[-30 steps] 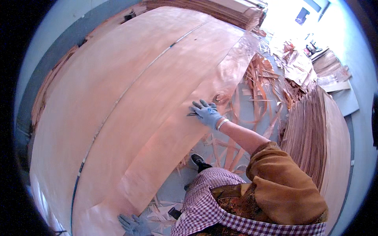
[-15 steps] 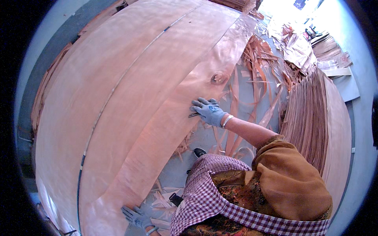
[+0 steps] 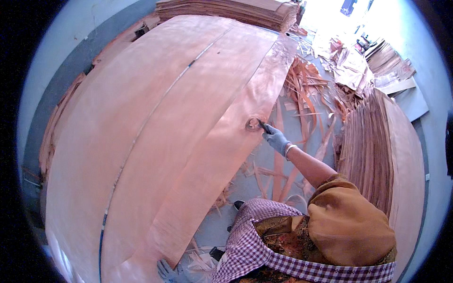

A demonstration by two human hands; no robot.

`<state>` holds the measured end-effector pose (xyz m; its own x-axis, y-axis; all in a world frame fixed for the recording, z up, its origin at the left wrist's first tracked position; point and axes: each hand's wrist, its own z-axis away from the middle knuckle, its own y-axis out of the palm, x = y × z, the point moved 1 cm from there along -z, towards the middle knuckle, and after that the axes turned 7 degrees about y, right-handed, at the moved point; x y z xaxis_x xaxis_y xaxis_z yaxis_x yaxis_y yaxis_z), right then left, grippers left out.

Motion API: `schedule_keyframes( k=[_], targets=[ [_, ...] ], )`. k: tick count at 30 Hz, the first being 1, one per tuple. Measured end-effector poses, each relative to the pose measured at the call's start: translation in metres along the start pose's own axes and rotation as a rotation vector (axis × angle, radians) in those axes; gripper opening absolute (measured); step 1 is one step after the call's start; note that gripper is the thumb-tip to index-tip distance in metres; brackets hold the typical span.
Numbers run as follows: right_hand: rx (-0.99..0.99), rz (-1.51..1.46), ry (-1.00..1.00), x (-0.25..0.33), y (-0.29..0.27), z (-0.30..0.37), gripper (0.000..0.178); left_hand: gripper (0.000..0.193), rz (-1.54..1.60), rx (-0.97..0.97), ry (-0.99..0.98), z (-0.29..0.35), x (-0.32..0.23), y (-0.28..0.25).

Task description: The person cuts sheets of wood veneer using a utility knife. They move several thin sheets on a work table, trim along the edges, and pull off the cut strips.

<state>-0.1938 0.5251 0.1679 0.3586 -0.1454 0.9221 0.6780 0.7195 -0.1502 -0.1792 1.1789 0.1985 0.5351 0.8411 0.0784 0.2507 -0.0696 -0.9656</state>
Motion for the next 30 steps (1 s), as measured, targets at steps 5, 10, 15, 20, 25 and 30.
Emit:
schedule_keyframes(
  k=[5, 10, 15, 20, 25, 30],
  targets=[
    [0.030, -0.239, 0.125, -0.021, -0.017, -0.035, 0.014, 0.061, 0.073, 0.249, -0.192, 0.022, 0.009, 0.004],
    [-0.030, 0.056, -0.105, 0.036, -0.018, -0.011, 0.031, 0.051, 0.047, 0.229, -0.171, -0.003, 0.008, -0.011],
    [0.246, 0.187, -0.352, 0.085, 0.024, -0.072, 0.027, 0.040, -0.027, 0.181, -0.295, 0.031, -0.004, -0.019],
    [0.466, 0.403, -0.498, 0.182, 0.136, -0.076, 0.034, 0.025, -0.087, 0.077, -0.320, 0.025, -0.033, -0.046],
    [0.771, 0.521, -0.639, 0.228, 0.251, -0.025, 0.025, 0.027, -0.099, 0.033, -0.452, 0.060, -0.042, -0.044],
    [1.298, 0.486, -0.060, 0.198, 0.234, 0.137, 0.040, 0.031, -0.117, 0.042, -0.481, 0.047, -0.043, -0.044]
  ],
)
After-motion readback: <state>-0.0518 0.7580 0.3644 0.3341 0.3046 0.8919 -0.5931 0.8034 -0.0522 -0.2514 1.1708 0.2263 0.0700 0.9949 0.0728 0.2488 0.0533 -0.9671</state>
